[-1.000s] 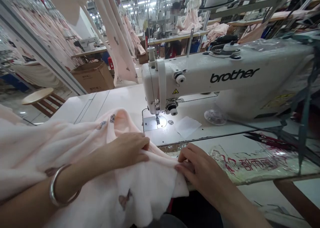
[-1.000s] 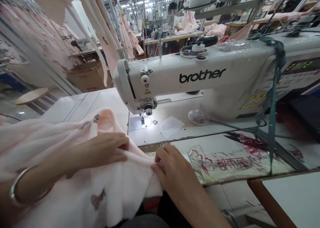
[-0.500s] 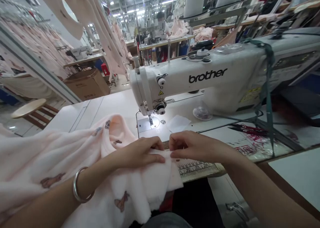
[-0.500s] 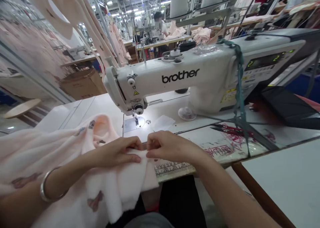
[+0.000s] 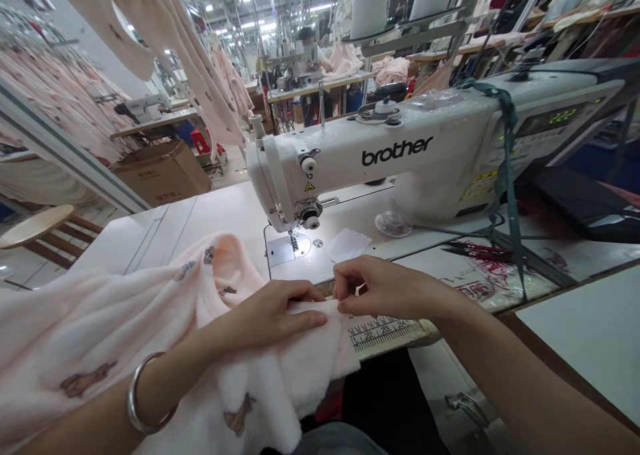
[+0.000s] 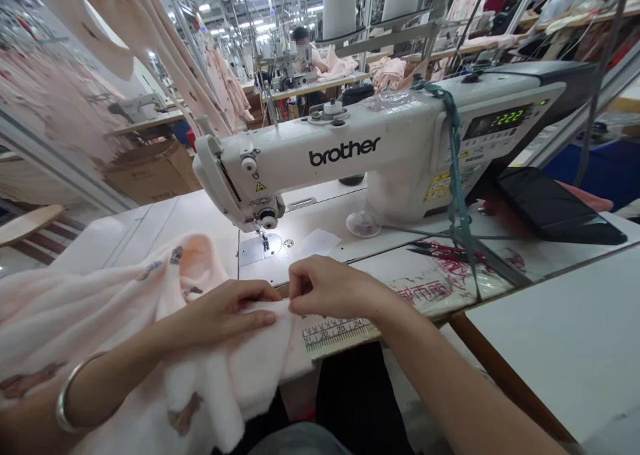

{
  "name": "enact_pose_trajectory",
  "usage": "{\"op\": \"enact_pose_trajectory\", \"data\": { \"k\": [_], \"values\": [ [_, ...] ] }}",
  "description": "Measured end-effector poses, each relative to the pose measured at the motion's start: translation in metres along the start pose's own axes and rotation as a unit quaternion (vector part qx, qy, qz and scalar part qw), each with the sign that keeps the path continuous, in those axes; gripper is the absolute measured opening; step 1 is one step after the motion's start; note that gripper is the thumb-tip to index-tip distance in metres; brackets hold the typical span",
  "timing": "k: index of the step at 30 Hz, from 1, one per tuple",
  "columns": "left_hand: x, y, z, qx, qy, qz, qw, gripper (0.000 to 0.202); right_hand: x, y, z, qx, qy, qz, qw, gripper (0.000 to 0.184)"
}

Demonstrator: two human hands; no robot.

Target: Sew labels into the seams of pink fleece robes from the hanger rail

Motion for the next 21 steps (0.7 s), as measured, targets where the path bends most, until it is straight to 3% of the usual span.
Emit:
{"op": "enact_pose_trajectory", "data": {
  "k": [6,12,16,21],
  "values": [
    [-0.01,0.0,0.0,0.003,0.073,0.013,0.997,0.017,0.0,-0.001,-0.008,-0.007,0.013,-0.018,1.0,0.002],
    [-0.014,-0.004,-0.002,0.02,0.121,-0.003,0.992,0.013,-0.007,0.011,-0.005,-0.008,0.008,0.015,1.0,0.021],
    [0.001,-0.016,0.003,0.1,0.116,-0.04,0.987,0.024,-0.009,0.016,0.017,-0.046,0.0,0.045,0.998,0.019],
    [0.032,-0.037,0.025,0.203,0.128,-0.06,0.969,0.034,0.01,0.012,0.067,-0.075,-0.003,-0.019,0.997,0.013]
  ]
}}
Point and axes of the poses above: each hand's wrist, its own z-axis towards the middle knuckle, its own x-axis out of the back of the hand, y = z × x, the point moved 2 cm from there along z, towards the middle knuckle, and after that the axes turned 4 degrees about x, right-handed, at the moved point
